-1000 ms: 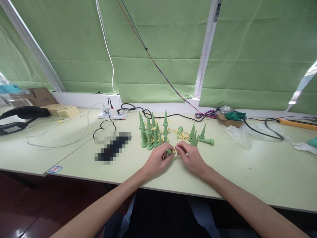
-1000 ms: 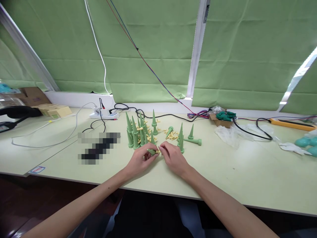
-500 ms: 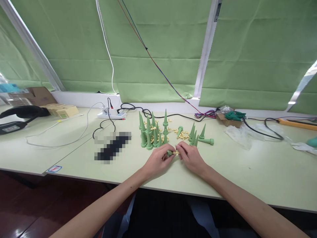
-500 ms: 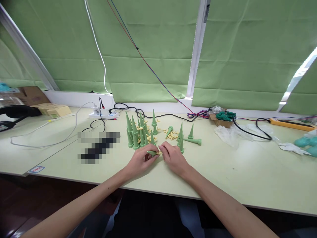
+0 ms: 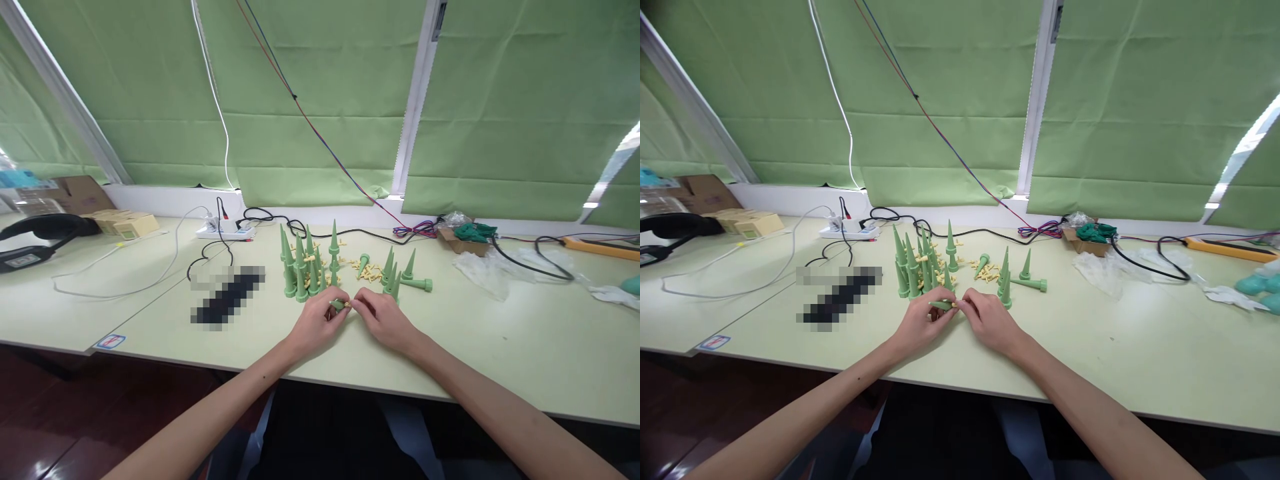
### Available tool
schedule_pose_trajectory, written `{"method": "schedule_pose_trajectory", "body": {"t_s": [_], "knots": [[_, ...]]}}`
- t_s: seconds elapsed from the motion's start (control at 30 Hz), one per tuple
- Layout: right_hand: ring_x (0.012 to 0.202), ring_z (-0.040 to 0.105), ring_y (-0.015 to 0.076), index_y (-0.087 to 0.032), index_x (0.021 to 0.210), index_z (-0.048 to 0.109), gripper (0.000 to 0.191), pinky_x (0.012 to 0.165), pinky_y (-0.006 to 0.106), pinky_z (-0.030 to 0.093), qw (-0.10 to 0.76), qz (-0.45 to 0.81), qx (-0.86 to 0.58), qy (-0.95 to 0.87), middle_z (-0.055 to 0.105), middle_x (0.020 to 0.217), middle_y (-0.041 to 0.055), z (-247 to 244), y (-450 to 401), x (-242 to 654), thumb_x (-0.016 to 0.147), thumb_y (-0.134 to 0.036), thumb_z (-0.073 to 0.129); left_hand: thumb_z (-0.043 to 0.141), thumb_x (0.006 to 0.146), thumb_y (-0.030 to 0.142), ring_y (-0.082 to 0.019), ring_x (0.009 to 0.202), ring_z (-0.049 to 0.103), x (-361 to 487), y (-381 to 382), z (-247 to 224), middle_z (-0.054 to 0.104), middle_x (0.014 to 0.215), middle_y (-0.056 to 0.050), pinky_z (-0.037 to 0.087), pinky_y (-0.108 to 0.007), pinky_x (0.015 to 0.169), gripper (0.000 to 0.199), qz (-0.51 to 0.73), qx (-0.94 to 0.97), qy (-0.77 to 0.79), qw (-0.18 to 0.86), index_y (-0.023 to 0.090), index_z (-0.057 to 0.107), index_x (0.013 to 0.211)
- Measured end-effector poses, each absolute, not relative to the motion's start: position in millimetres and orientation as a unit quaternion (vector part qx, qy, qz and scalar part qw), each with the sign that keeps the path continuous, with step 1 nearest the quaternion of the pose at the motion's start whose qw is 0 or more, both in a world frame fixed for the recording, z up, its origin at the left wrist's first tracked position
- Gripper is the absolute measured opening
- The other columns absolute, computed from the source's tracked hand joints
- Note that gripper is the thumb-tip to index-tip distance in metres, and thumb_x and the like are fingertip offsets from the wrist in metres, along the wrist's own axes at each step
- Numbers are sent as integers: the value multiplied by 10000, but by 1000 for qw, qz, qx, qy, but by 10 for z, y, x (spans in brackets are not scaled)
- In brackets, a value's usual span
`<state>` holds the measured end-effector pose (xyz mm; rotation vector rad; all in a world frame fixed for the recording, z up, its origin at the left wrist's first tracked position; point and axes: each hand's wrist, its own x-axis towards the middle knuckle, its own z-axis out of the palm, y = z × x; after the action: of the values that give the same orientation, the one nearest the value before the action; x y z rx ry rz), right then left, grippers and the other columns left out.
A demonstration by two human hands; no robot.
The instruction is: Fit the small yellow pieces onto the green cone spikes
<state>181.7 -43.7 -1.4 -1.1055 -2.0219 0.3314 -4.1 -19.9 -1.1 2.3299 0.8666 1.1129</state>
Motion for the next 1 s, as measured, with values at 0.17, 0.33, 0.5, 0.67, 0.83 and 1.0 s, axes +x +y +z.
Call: {"method": "schedule_pose_trajectory", "body": {"t_s": [0.17, 0.33, 0.5, 0.67, 0.83, 1.0], "knots": [[507, 443, 126, -208, 659, 457, 403, 539, 257, 295, 363, 112, -464, -800, 490, 561, -31, -50, -402, 1819, 1018, -371, 372, 511, 919, 219, -107, 695, 531, -41, -211, 4, 601, 874, -13, 415, -215, 553, 86, 394, 842, 301, 212, 196, 589, 947], [534, 480, 137, -212, 873, 531, 245, 566, 254, 322, 376, 131, -467, -789, 531, 592, -41, -8, -449, 1809, 1006, -372, 400, 519, 921, 232, -107, 700, 536, -36, -202, -1, 604, 892, -20, 424, -212, 552, 82, 404, 832, 316, 212, 189, 589, 928], [575, 504, 144, -209, 949, 514, 186, 586, 256, 338, 365, 139, -447, -805, 568, 662, -23, -1, -461, 1815, 1010, -315, 374, 535, 912, 223, -98, 682, 538, -35, -185, -17, 607, 910, -17, 435, -210, 554, 68, 411, 827, 317, 215, 190, 589, 937], [543, 464, 137, -207, 704, 457, 366, 569, 262, 309, 347, 115, -469, -804, 517, 608, -15, -29, -419, 1823, 1021, -350, 340, 536, 908, 205, -103, 691, 536, -35, -186, -25, 604, 886, -13, 432, -213, 557, 71, 400, 834, 312, 217, 193, 595, 947], [520, 449, 135, -211, 848, 511, 255, 561, 257, 303, 365, 129, -481, -787, 506, 573, -41, -19, -439, 1821, 1007, -365, 385, 540, 907, 211, -89, 650, 524, -29, -193, -16, 610, 894, -10, 427, -207, 540, 65, 414, 826, 318, 211, 189, 594, 936], [533, 458, 138, -209, 903, 513, 200, 570, 258, 309, 359, 131, -462, -800, 523, 604, -35, -36, -434, 1822, 1006, -316, 378, 539, 903, 196, -81, 634, 517, -28, -190, -13, 607, 898, -7, 423, -204, 533, 53, 413, 828, 320, 205, 187, 586, 925]]}}
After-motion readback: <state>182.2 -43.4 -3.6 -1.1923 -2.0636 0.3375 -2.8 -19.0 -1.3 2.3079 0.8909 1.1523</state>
